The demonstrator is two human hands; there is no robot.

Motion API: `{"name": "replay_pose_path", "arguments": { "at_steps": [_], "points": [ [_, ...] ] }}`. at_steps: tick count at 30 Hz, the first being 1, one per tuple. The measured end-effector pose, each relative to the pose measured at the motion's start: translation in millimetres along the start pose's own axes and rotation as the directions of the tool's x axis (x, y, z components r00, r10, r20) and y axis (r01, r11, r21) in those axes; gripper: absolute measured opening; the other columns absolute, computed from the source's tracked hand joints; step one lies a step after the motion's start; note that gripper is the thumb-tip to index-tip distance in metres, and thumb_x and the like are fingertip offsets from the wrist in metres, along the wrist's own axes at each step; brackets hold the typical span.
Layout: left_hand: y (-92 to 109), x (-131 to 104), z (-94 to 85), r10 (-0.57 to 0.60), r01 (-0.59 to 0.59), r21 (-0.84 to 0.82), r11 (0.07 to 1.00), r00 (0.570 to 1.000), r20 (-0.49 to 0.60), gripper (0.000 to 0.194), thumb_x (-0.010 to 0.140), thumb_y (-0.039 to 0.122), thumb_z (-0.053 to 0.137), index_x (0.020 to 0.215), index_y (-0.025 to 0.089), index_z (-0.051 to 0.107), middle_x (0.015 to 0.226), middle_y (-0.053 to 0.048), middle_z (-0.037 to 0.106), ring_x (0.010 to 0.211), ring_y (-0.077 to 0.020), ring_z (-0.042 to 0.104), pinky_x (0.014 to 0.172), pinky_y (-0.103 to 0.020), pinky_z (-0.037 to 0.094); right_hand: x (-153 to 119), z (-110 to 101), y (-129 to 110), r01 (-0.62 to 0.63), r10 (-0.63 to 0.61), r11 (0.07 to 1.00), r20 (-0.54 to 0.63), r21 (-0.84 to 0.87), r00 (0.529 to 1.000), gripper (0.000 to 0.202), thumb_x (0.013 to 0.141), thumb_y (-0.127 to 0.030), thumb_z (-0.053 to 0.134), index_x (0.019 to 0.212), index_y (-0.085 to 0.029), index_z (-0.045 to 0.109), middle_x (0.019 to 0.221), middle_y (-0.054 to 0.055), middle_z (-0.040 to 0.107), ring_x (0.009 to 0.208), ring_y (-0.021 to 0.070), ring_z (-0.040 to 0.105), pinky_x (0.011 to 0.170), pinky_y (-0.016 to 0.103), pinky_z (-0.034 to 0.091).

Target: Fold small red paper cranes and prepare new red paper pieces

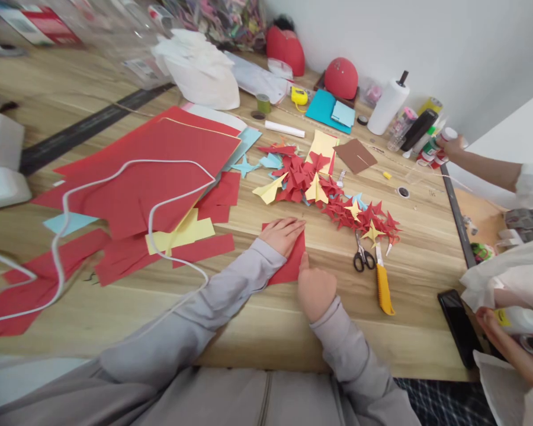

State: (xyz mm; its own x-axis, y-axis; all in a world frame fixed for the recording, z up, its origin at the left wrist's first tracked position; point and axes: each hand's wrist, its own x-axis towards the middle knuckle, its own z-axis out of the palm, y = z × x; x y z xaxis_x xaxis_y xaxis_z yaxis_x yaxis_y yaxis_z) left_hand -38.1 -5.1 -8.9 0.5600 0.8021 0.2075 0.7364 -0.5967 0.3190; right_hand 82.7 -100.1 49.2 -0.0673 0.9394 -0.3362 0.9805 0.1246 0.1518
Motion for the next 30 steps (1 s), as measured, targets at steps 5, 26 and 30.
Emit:
{"name": "replay_pose_path", "arguments": {
  "at_steps": [5,26,30],
  "points": [
    [-1,0,2.3,-0.001,0.001,-0.003,1.0,0.999,-0.052,0.037,0.084,0.019,0.041,0.117,0.017,0.057,0.129,-0.008,0.054,0.12,-0.0234,0.045,0.098,-0.04,0.033,20,-8,0,-0.007,0.007,1.0,-0.052,0.004,0.999,0.044,0.091,-0.015,0.03,0.133,-0.016,0.042,0.074,0.014,0.069,0.068,0.0237,0.069,0.054,0.029,0.048],
    [1,-2,1.4,-0.027,0.029,0.009,1.0,0.989,-0.144,0.027,0.082,0.019,0.041,0.102,0.011,0.057,0.119,-0.014,0.056,0.109,-0.0265,0.052,0.093,-0.039,0.041,64,-19,5,-0.009,0.009,1.0,-0.083,0.005,0.997,0.047,0.092,-0.017,0.026,0.139,-0.016,0.027,0.086,0.016,0.069,0.078,0.022,0.068,0.063,0.03,0.048],
    [3,-2,-4.0,-0.037,0.036,-0.007,0.999,0.992,-0.12,0.023,0.081,0.02,0.042,0.096,0.013,0.058,0.119,-0.012,0.056,0.11,-0.0262,0.051,0.094,-0.039,0.041,33,-5,9,0.04,-0.04,0.999,-0.075,-0.002,0.996,0.051,0.089,-0.016,0.032,0.14,-0.014,0.027,0.081,0.016,0.069,0.072,0.0217,0.068,0.061,0.029,0.048]
  ]
}}
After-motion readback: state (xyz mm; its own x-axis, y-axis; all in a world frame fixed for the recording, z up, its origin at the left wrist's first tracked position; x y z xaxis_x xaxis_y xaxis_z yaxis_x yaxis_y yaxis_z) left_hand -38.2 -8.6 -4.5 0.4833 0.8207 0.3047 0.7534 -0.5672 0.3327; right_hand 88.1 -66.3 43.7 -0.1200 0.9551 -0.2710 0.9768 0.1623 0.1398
